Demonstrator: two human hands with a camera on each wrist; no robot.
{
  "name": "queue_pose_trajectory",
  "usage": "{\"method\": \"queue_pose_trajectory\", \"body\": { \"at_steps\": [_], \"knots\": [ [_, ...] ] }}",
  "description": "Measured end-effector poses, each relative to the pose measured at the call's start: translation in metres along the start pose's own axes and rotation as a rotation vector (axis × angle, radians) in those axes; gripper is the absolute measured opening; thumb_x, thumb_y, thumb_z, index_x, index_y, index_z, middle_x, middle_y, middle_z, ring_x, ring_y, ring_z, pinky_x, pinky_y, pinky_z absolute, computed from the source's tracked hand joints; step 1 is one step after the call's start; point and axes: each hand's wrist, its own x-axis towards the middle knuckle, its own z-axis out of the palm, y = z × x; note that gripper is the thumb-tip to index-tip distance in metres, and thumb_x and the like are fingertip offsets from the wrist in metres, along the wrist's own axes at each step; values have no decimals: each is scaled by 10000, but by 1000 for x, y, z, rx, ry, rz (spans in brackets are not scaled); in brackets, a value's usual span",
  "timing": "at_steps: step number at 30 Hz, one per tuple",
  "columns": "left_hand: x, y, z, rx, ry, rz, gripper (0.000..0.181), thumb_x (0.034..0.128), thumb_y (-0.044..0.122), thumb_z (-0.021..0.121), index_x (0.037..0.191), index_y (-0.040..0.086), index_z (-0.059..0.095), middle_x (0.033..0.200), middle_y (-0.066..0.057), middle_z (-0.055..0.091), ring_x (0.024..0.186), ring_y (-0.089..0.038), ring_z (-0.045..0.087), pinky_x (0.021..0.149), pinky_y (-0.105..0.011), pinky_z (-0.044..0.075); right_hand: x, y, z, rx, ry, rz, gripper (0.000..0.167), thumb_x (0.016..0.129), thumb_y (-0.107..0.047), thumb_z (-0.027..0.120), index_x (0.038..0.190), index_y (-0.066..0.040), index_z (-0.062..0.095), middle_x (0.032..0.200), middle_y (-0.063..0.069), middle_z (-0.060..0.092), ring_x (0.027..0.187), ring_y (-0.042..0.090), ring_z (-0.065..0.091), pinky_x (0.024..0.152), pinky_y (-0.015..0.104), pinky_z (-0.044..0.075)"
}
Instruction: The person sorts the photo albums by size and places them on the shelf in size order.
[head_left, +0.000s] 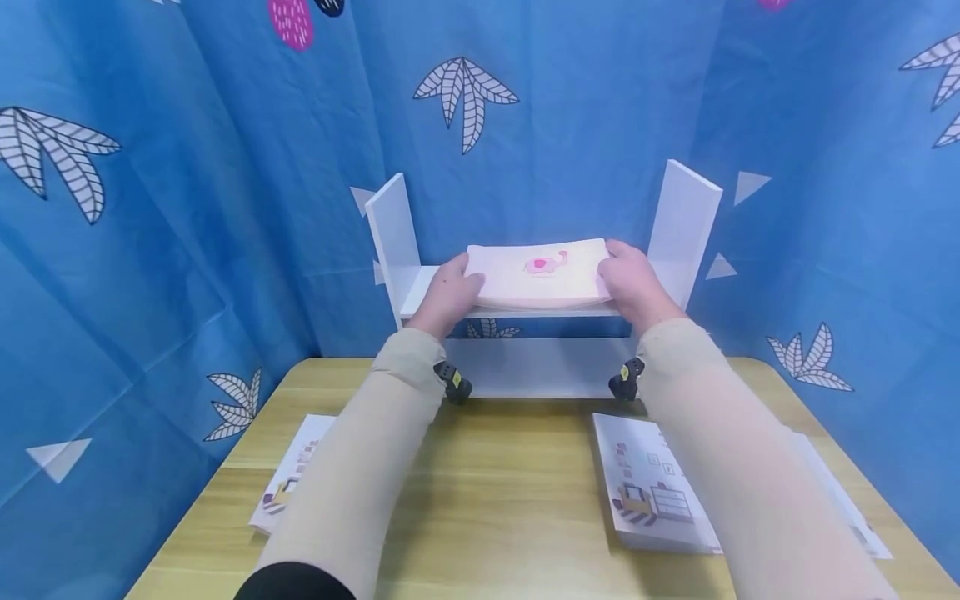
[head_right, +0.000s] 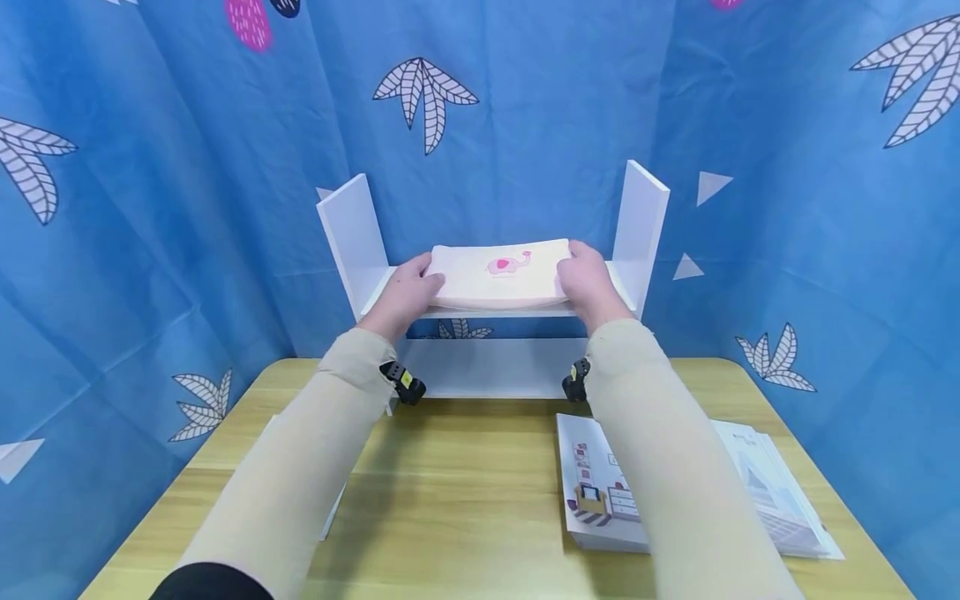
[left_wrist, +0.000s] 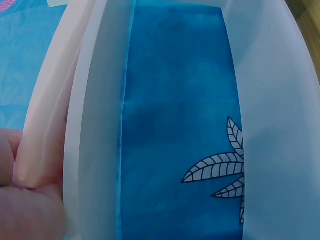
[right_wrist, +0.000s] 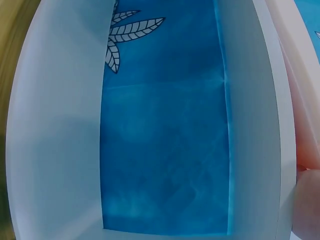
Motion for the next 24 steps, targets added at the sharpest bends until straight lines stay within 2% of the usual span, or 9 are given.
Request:
{"method": "queue_pose_trajectory", "body": {
  "at_steps": [6,9,18,21,24],
  "knots": [
    [-1,2,-2,37,-14,-19,644,1065,339,463,1632,174,208,1681,3,197,1536,-213,153,1224,-477,183,0,0,1,-87,12,-21,650,1001,-69,341,1623,-66,151,1687,119,108,1540,296,53,1239,484,72],
    [-1,2,-3,46,-10,-17,636,1063,325,464,1630,177,219,1678,2,208,1535,-213,160,1225,-470,185,-1,1,2,-118,21,-36,635,1016,-99,346,1623,-68,163,1683,125,132,1538,306,79,1237,491,98],
    [-9,-4,-11,104,0,57,609,1073,282,444,1624,136,229,1642,-78,299,1498,-258,278,1199,-455,277,-8,4,9,-242,67,-45,641,1032,-170,382,1635,-141,168,1680,94,179,1528,321,158,1211,557,186],
    [-9,-6,-12,102,-3,70,612,1068,281,450,1622,130,239,1635,-86,313,1496,-261,283,1200,-454,273,-9,6,11,-306,75,-74,623,1021,-155,379,1623,-117,224,1661,124,232,1515,344,198,1202,566,211],
    [-9,-9,-12,80,2,59,616,1063,309,464,1620,152,254,1631,-71,325,1492,-255,292,1196,-465,281,-11,8,12,-380,87,-112,588,1021,-136,383,1600,-88,294,1630,162,296,1484,370,273,1182,576,255]
  ]
}}
